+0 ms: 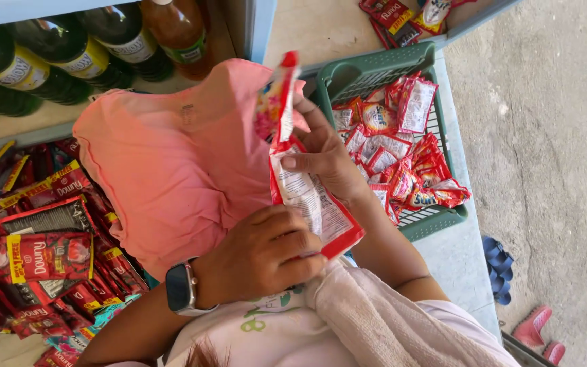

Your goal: Organizing and stocking detergent and fabric softener sachets on retail shelves.

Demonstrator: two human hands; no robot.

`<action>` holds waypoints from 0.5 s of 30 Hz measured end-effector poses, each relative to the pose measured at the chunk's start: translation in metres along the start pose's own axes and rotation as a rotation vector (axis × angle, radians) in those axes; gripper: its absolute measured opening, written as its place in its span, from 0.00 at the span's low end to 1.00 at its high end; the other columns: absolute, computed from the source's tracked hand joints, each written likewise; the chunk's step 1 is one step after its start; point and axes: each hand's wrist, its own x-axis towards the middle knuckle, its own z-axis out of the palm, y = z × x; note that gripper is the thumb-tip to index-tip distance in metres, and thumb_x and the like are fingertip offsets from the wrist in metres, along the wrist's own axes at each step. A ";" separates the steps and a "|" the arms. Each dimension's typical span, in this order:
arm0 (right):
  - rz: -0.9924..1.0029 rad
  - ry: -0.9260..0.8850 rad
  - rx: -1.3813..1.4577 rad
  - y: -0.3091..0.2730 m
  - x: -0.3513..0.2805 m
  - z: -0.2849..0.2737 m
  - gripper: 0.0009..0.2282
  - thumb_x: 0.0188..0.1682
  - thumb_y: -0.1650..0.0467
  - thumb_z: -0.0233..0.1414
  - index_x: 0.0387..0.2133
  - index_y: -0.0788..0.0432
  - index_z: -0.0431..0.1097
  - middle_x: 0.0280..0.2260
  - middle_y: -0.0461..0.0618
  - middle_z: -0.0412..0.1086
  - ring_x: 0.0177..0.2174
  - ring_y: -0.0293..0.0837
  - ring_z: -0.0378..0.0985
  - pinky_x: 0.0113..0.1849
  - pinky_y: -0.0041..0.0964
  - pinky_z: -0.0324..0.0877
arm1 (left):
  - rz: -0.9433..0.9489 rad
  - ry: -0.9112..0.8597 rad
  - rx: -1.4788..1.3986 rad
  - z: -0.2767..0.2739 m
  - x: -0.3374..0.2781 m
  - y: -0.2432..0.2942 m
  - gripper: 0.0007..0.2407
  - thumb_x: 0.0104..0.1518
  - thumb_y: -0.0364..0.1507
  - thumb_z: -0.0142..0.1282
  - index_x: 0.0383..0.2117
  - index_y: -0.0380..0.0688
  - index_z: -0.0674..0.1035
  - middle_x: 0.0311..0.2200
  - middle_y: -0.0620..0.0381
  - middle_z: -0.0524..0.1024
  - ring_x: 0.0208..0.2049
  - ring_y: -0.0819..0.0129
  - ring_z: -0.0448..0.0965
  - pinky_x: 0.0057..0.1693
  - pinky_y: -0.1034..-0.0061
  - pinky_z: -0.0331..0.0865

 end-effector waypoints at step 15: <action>-0.880 -0.006 -1.462 0.051 -0.021 0.020 0.21 0.46 0.84 0.61 0.50 0.55 0.68 0.46 0.54 0.68 0.41 0.48 0.77 0.41 0.36 0.75 | -0.691 0.217 0.085 -0.078 0.022 -0.039 0.12 0.60 0.34 0.67 0.43 0.39 0.82 0.38 0.50 0.81 0.33 0.66 0.82 0.38 0.77 0.73</action>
